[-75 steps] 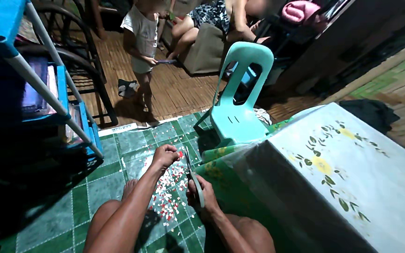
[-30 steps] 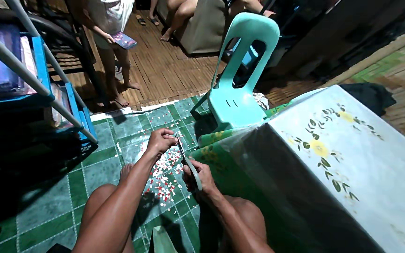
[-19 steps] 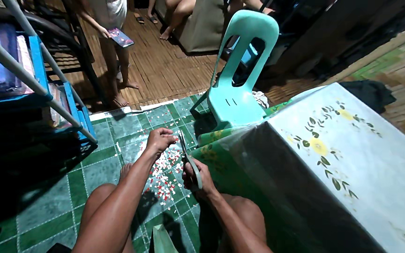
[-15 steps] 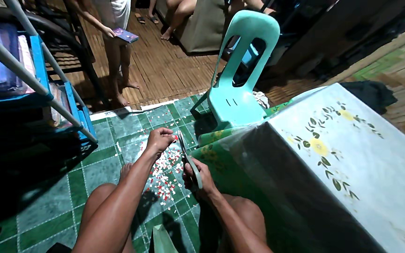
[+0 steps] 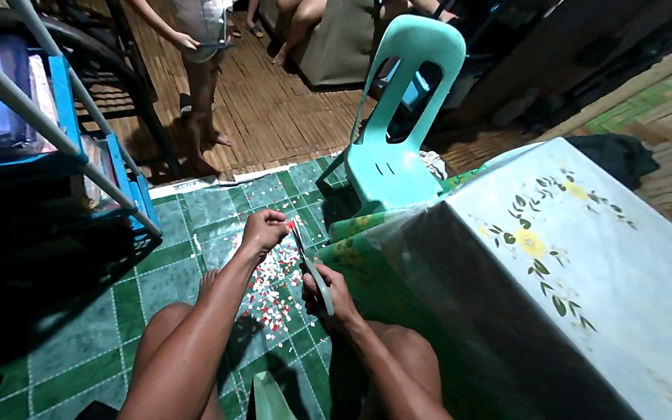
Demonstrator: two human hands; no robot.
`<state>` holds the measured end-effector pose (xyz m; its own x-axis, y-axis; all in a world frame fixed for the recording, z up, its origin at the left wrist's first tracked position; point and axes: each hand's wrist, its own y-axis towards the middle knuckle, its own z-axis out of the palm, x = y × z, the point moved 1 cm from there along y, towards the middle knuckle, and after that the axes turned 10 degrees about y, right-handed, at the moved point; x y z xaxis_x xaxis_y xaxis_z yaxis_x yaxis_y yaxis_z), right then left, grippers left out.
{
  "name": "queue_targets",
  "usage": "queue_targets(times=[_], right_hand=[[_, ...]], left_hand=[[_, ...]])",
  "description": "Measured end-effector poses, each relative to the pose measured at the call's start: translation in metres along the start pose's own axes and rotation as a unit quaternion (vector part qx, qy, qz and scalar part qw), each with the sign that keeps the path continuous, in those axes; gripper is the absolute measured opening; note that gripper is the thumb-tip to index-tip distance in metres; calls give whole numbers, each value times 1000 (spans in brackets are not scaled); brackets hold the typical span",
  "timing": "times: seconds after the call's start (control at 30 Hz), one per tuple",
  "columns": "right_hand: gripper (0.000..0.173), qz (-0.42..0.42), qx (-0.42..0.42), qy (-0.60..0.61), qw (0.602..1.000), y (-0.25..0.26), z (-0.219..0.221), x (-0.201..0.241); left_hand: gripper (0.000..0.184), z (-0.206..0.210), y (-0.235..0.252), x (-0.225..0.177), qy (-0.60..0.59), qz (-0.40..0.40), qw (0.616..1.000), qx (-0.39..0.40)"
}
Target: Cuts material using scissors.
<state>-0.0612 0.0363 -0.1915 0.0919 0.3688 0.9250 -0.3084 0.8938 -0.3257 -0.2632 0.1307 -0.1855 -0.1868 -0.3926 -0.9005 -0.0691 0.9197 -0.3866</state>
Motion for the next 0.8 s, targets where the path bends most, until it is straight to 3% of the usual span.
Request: queue_targets(times=[0.33, 0.5, 0.8], right_hand=[[49, 16, -39, -23, 999, 1, 3, -3], [49, 14, -52, -26, 998, 1, 4, 0], [42, 12, -44, 0, 999, 1, 3, -1]], left_hand=[[30, 4, 0, 0, 5, -16, 1000, 20], [19, 4, -1, 0, 24, -45, 998, 43], [15, 5, 3, 4, 7, -19, 1000, 23]])
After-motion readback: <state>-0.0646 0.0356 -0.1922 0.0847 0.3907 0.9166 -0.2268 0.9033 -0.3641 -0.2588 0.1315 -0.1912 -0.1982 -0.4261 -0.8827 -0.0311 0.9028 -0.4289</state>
